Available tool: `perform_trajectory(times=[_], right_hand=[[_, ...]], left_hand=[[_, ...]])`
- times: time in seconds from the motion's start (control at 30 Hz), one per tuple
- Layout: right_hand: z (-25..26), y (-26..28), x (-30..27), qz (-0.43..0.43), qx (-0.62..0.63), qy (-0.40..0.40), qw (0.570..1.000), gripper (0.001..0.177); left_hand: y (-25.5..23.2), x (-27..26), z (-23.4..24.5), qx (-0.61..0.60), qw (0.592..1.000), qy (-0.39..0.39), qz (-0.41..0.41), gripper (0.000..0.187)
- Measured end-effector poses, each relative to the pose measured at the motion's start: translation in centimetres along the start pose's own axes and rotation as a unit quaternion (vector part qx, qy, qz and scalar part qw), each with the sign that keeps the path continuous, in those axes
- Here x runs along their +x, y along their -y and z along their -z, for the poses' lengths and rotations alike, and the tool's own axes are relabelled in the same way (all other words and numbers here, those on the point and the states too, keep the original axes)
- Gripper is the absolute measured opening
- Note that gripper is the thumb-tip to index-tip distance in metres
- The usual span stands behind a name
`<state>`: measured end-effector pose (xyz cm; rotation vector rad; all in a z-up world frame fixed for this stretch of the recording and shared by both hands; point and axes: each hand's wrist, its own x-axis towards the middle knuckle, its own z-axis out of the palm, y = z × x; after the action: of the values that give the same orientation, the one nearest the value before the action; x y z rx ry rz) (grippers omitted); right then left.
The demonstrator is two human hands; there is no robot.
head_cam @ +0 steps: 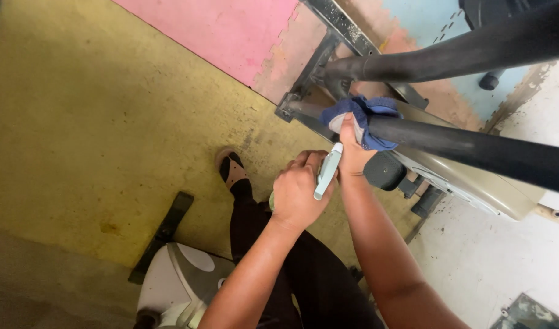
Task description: Cleaning and wiping down various gym machines using a spray bottle and a cloth.
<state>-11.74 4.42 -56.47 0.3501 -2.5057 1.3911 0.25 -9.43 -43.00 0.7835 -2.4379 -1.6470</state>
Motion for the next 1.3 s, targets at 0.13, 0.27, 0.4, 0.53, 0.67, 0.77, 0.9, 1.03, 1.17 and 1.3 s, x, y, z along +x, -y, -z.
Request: perform_trajectory(times=[0.13,0.27,0.4,0.53,0.67,0.77,0.9,1.03,1.17,1.3], right_hand=[[-1.8,0.8,-0.4,-0.068,0.090,0.023,0.993,0.032],[-3.6,-0.3,-0.9,-0.037,0.075,0.022,0.996,0.037],[-5.0,-5.3,-3.0,-0.094,0.049,0.015,0.994,0.032],[-6.7,-10.5,-4.6,-0.029,0.019,0.015,0.999,0.034],[-7.8,-15.9,-6.0,-0.037,-0.089,0.127,0.987,0.011],[-9.3,-16.1,-6.0,0.075,-0.182,0.136,0.971,0.020],[-12.0,-15.1,-6.2,-0.074,0.070,0.082,0.991,0.042],[-12.7,-19.1,-7.2,-0.005,0.000,0.140,0.990,0.041],[-14.3,-25.6,-9.1,0.040,0.023,0.117,0.992,0.050],[-15.1,-30.8,-10.7,-0.095,0.021,0.148,0.984,0.061]], left_hand=[[2.9,1.1,-1.3,0.007,1.000,-0.002,-0.003,0.026],[5.9,1.9,-2.6,0.021,1.000,0.008,0.006,0.028],[8.6,3.0,-3.8,0.024,0.999,0.019,0.021,0.028],[11.5,4.3,-5.2,0.020,0.999,0.015,0.020,0.026],[14.2,5.8,-6.2,0.063,0.997,0.033,0.030,0.028],[16.3,6.7,-7.2,0.077,0.996,0.035,0.021,0.029],[18.7,7.8,-8.3,0.097,0.994,0.043,0.011,0.029],[20.0,8.6,-8.7,0.092,0.995,0.041,0.011,0.031],[20.4,8.5,-8.6,0.107,0.992,0.061,0.000,0.033],[19.7,7.7,-8.2,0.107,0.992,0.058,-0.012,0.034]])
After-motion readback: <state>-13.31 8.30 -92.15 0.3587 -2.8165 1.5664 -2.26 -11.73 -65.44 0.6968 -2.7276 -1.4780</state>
